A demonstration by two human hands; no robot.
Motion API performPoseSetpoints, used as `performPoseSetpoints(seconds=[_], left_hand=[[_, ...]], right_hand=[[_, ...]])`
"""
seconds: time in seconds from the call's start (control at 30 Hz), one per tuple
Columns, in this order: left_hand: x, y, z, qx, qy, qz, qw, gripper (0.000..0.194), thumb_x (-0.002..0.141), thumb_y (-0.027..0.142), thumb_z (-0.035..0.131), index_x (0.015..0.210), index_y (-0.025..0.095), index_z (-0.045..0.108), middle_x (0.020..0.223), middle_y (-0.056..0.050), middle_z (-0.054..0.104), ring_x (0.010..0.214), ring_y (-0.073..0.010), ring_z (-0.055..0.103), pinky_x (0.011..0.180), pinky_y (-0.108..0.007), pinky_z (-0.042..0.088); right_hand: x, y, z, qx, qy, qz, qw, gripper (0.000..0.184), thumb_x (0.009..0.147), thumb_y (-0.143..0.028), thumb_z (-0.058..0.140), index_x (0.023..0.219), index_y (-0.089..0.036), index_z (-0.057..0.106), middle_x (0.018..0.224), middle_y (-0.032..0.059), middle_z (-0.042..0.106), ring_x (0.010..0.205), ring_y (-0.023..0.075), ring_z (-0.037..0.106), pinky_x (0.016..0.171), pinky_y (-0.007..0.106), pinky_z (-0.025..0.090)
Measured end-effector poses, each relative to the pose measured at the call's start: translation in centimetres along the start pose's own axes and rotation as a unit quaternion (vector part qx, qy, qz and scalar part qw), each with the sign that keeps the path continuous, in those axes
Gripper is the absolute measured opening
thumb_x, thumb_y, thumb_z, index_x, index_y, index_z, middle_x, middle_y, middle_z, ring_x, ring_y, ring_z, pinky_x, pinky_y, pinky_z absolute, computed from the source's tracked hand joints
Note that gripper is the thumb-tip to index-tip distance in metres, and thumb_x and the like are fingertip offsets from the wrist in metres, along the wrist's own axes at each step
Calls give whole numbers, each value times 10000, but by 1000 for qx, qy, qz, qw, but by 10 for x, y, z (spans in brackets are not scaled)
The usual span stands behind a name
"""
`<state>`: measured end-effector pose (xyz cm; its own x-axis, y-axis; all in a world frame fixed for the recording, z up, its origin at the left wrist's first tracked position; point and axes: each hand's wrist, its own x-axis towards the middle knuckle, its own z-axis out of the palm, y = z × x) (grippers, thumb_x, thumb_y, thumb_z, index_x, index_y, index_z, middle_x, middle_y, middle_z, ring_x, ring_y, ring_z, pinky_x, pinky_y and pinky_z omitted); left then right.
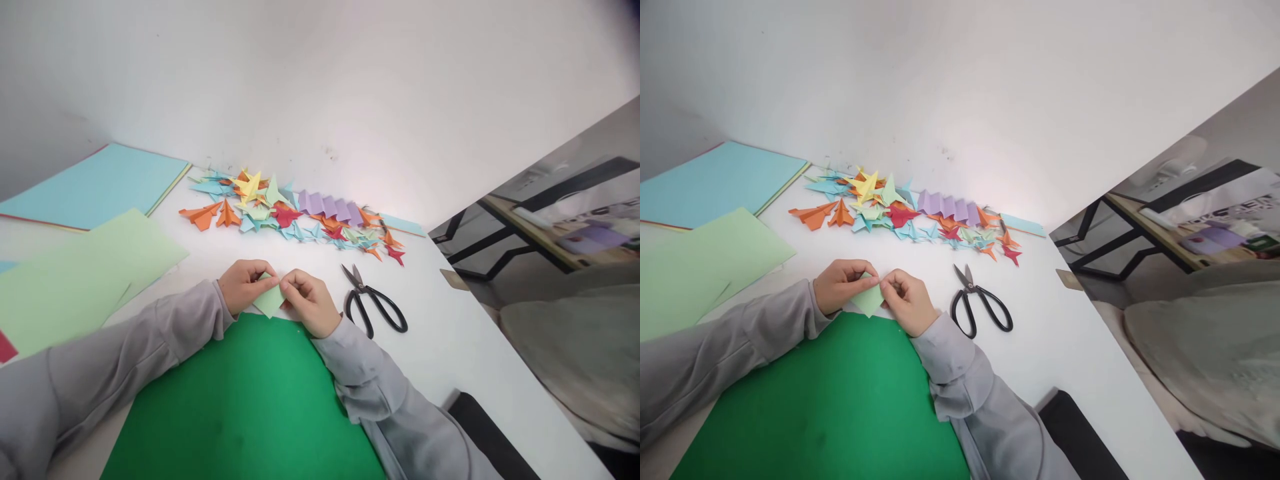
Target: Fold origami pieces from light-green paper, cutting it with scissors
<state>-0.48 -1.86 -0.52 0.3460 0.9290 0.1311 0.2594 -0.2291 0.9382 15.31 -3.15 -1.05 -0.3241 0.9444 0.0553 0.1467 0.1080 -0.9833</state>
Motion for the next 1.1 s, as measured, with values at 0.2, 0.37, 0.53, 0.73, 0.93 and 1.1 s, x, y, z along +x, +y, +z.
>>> performPoseSetpoints(seconds=[0.2,0.37,0.53,0.73,0.93,1.1], left_hand=[[0,-2,1,-36,1,-46,998,215,673,333,522,655,119,546,467,53,413,438,-65,333,417,-189,267],[1,-1,1,-50,6,-61,997,230,649,349,534,645,119,549,480,41,442,449,-72,364,426,-197,291],[1,0,-2,-52,45,-69,995,242,629,359,540,630,117,552,472,43,435,448,-70,352,422,-198,280],[2,0,-2,-77,64,-68,993,252,627,367,557,634,115,554,470,43,438,440,-64,346,416,-196,268],[1,-2,0,-33,33,-27,999,219,660,326,544,634,111,576,454,52,403,436,-57,306,417,-193,244],[-1,2,0,-56,-56,-12,997,206,670,298,524,570,119,542,475,44,428,465,-65,365,457,-196,294]], right_hand=[[4,1,0,52,-16,22,998,124,680,-276,572,675,-162,526,449,-49,547,407,75,493,438,202,385],[7,4,-2,118,-31,40,992,159,654,-286,612,703,-139,577,454,-21,599,409,97,549,442,222,439],[6,11,-4,179,-41,47,982,185,646,-283,640,753,-138,597,507,6,647,436,127,600,451,245,484],[6,11,-5,216,-21,40,975,199,661,-313,640,765,-148,597,570,17,665,488,139,623,493,263,494],[5,6,-1,103,5,14,995,216,659,-348,665,671,-155,568,443,-42,553,410,81,503,434,208,396],[3,5,-1,71,26,5,997,262,666,-406,650,649,-158,567,457,-58,475,392,55,380,366,192,265]])
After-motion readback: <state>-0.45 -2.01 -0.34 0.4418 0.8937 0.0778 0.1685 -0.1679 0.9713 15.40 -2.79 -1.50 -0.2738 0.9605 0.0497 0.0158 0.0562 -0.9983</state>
